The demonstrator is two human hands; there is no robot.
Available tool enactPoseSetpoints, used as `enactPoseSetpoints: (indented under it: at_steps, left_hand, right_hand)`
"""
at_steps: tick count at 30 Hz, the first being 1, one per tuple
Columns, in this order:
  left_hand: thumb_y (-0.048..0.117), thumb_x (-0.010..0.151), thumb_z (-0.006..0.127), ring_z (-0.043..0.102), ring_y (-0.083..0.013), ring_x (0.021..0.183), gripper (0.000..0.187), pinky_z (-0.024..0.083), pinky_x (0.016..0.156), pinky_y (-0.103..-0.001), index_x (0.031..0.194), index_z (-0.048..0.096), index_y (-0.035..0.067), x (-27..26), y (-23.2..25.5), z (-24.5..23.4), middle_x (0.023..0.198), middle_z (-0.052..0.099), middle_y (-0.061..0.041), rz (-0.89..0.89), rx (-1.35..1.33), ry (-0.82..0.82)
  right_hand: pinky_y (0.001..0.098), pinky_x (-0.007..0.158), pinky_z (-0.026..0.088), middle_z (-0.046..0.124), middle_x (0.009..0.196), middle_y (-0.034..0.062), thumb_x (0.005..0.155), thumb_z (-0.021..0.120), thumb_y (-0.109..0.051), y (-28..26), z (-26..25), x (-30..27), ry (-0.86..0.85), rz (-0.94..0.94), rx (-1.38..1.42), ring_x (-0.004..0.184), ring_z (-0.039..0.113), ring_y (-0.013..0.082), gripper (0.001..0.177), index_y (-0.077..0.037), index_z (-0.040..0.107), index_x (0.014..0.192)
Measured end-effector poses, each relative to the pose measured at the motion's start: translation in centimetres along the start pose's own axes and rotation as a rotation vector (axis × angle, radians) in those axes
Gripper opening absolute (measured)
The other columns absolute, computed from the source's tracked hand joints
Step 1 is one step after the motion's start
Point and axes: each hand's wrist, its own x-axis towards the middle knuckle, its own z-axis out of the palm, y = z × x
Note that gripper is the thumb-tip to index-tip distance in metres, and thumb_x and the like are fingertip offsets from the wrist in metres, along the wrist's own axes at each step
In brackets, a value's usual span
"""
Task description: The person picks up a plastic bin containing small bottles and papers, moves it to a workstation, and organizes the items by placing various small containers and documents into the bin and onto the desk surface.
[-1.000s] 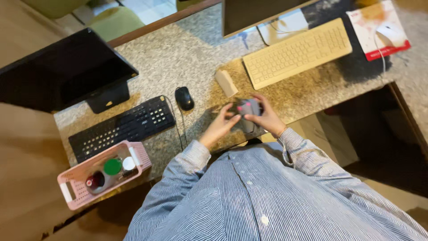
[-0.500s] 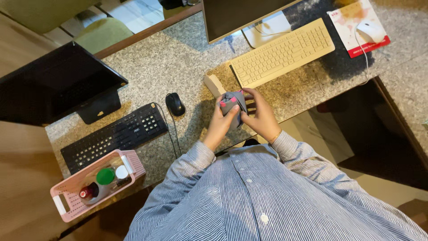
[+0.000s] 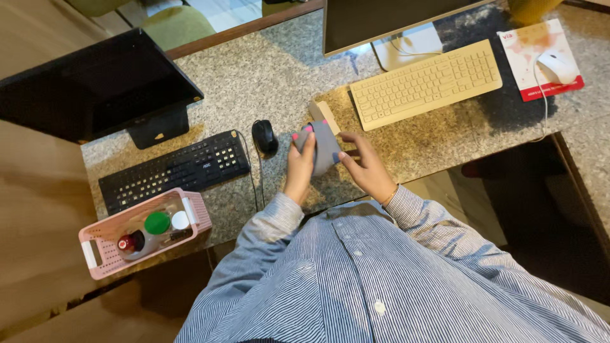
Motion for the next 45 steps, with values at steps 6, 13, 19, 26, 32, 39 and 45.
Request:
enactPoseSetpoints:
  at_steps: [6, 13, 19, 26, 32, 39, 45]
  left_hand:
    - [0.053, 0.102, 0.059, 0.069, -0.0155, 0.091, 0.059, 0.054, 0.081, -0.03, 0.118, 0.073, -0.002, -1.3, -1.2, -2.2, 0.102, 0.076, -0.009, -0.167, 0.193, -0.035]
    - [0.043, 0.092, 0.077, 0.061, -0.0163, 0.105, 0.069, 0.056, 0.084, -0.034, 0.137, 0.046, 0.0, -3.1, -1.6, -4.1, 0.119, 0.058, -0.008, -0.127, 0.104, -0.1]
    - [0.04, 0.09, 0.071, 0.074, -0.02, 0.068, 0.063, 0.063, 0.057, -0.029, 0.133, 0.044, 0.003, -5.0, -1.0, -3.7, 0.112, 0.067, -0.013, -0.294, -0.132, -0.214]
    - [0.046, 0.095, 0.07, 0.056, -0.0134, 0.044, 0.048, 0.043, 0.038, -0.024, 0.113, 0.057, 0.002, -5.0, -1.4, -3.0, 0.086, 0.066, -0.013, -0.248, 0.057, -0.089]
    - [0.05, 0.089, 0.074, 0.062, -0.0014, 0.06, 0.055, 0.055, 0.043, -0.029, 0.111, 0.056, 0.004, -4.4, -1.3, -0.9, 0.09, 0.063, -0.006, -0.251, 0.122, 0.007]
    - [0.056, 0.087, 0.067, 0.056, -0.01, 0.043, 0.063, 0.06, 0.052, -0.031, 0.123, 0.056, 0.005, -4.1, -1.2, -0.4, 0.09, 0.066, -0.004, -0.348, -0.186, -0.11]
    - [0.044, 0.095, 0.072, 0.054, -0.0093, 0.048, 0.055, 0.05, 0.043, -0.029, 0.113, 0.066, -0.008, -4.1, -2.1, 2.3, 0.08, 0.063, -0.004, -0.234, -0.036, 0.063]
  right_hand:
    - [0.035, 0.081, 0.059, 0.056, 0.13, 0.0171, 0.091, 0.069, -0.015, 4.9, 3.5, 0.2, -0.11, 0.202, 0.313, 0.104, 0.064, 0.0202, 0.079, -0.01, 0.022, 0.155]
    - [0.0312, 0.085, 0.057, 0.062, 0.123, 0.0149, 0.096, 0.068, -0.008, 8.0, 6.3, 0.7, -0.015, 0.206, 0.303, 0.105, 0.063, 0.0195, 0.053, -0.004, 0.044, 0.143]
    - [0.0331, 0.099, 0.05, 0.052, 0.13, 0.0113, 0.101, 0.061, -0.015, 6.8, 7.9, 0.4, 0.167, 0.23, 0.391, 0.12, 0.055, 0.0197, 0.043, -0.007, 0.038, 0.136]
    - [0.035, 0.107, 0.045, 0.049, 0.133, 0.0116, 0.107, 0.051, -0.018, 6.5, 7.9, 0.0, 0.178, 0.209, 0.446, 0.123, 0.052, 0.0201, 0.038, -0.008, 0.033, 0.138]
    - [0.0369, 0.1, 0.049, 0.05, 0.132, 0.0131, 0.107, 0.054, -0.015, 7.5, 7.5, 0.8, 0.195, 0.166, 0.419, 0.121, 0.053, 0.0211, 0.036, -0.009, 0.035, 0.137]
    - [0.0384, 0.099, 0.053, 0.054, 0.132, 0.0139, 0.108, 0.055, -0.017, 9.2, 4.9, 3.2, 0.229, 0.152, 0.673, 0.117, 0.057, 0.021, 0.033, -0.011, 0.035, 0.134]
    - [0.0395, 0.098, 0.051, 0.049, 0.133, 0.0133, 0.106, 0.054, -0.015, 10.3, 4.1, 3.6, 0.191, 0.091, 0.428, 0.119, 0.054, 0.0217, 0.035, -0.012, 0.036, 0.136]
